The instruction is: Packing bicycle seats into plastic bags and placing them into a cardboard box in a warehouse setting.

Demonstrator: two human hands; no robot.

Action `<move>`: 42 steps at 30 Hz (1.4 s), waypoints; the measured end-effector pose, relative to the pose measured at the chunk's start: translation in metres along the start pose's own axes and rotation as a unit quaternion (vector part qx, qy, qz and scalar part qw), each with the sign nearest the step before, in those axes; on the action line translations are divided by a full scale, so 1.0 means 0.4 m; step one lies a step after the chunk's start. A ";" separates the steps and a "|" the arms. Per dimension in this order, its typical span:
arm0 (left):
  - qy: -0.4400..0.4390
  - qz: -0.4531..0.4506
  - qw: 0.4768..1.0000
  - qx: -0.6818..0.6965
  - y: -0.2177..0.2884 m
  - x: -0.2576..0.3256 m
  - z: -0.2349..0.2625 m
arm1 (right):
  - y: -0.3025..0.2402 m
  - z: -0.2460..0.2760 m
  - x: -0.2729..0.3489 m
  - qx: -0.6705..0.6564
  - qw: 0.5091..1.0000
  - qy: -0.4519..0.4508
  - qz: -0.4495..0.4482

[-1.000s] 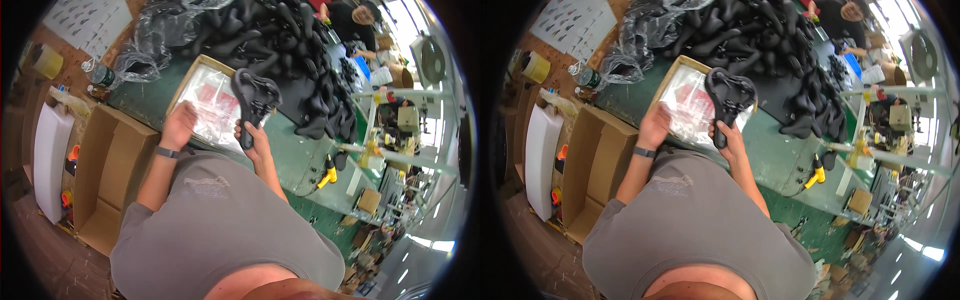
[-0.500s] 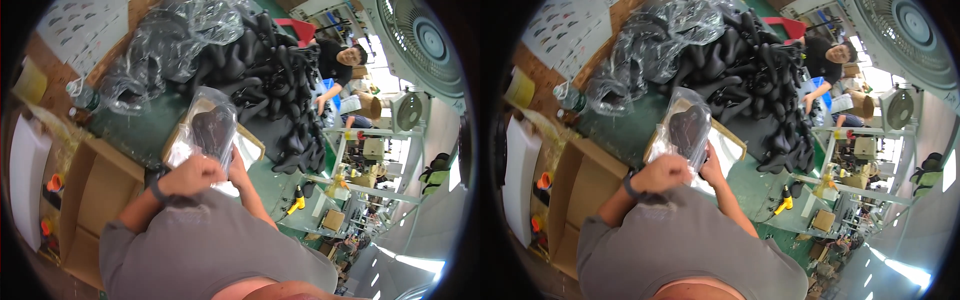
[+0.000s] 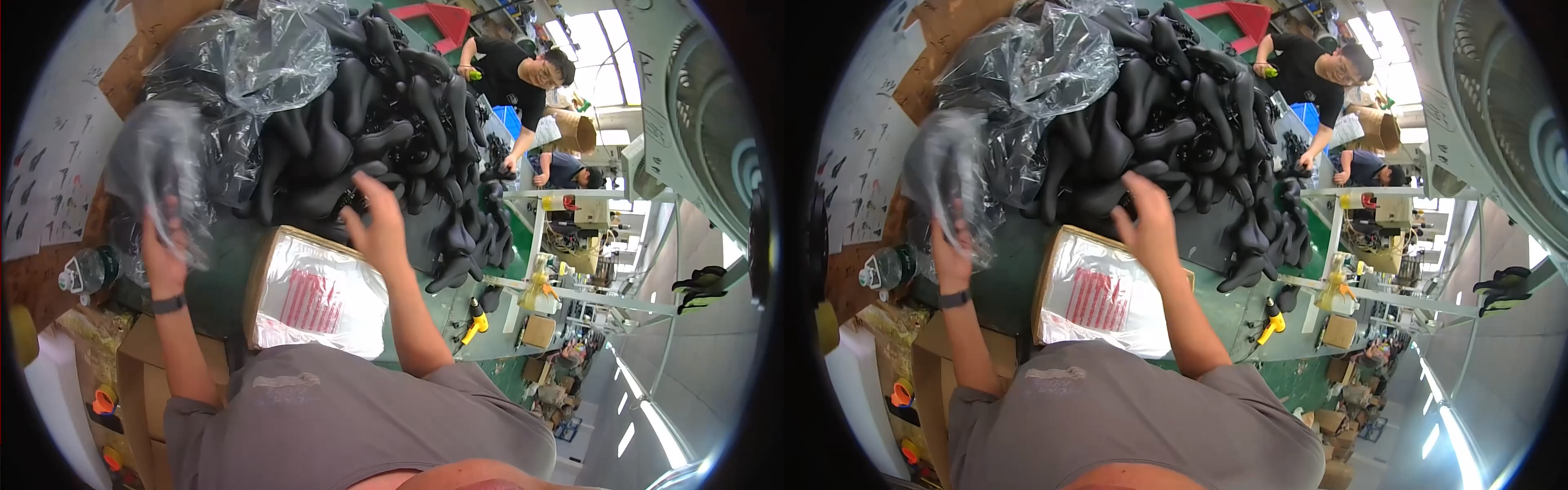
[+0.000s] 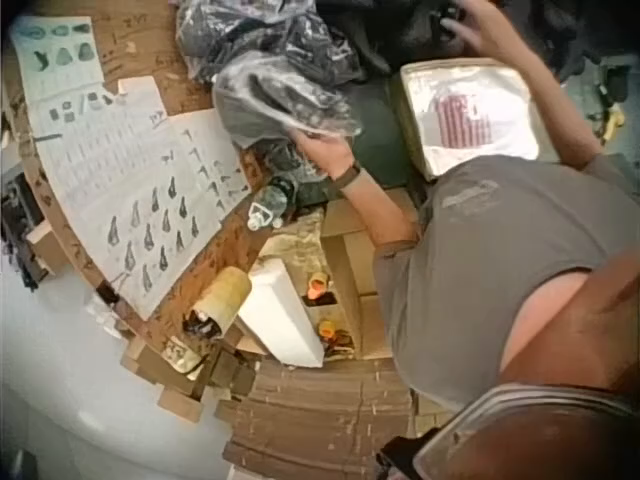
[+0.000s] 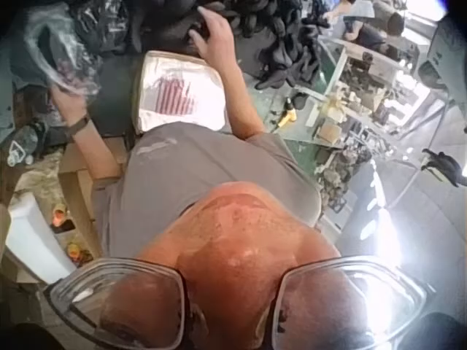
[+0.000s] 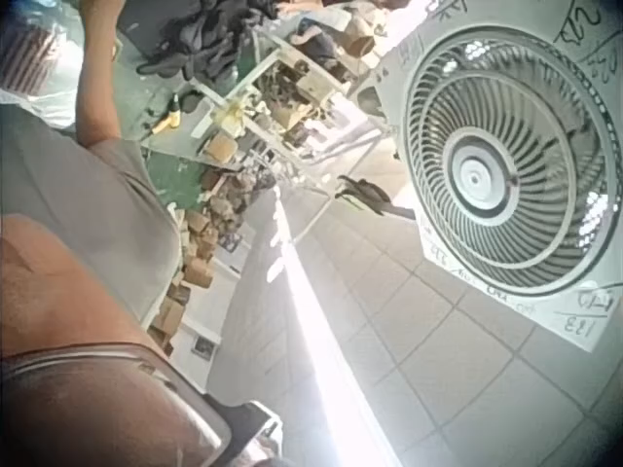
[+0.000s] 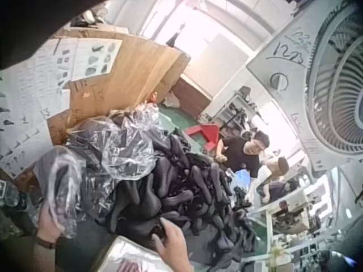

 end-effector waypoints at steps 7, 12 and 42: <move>0.174 0.029 0.975 -0.135 -0.190 0.026 0.170 | 0.383 -0.182 -0.091 0.321 0.925 -0.202 -0.033; 0.048 -0.086 0.907 -0.409 -0.341 0.210 0.112 | 0.493 -0.273 -0.080 0.398 0.824 -0.399 -0.054; -0.359 -0.244 0.424 -0.795 -1.205 0.647 -0.099 | 0.468 0.091 1.756 -0.498 0.549 0.035 -0.671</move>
Point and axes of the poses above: each hand's wrist, its own x-axis away from the middle knuckle, its own z-axis out of the back of the hand, y = z × x, the point moved 9 cm from there along -x, towards the middle knuckle, and after that the axes turned 1 degree about z, right-handed, at the moved point
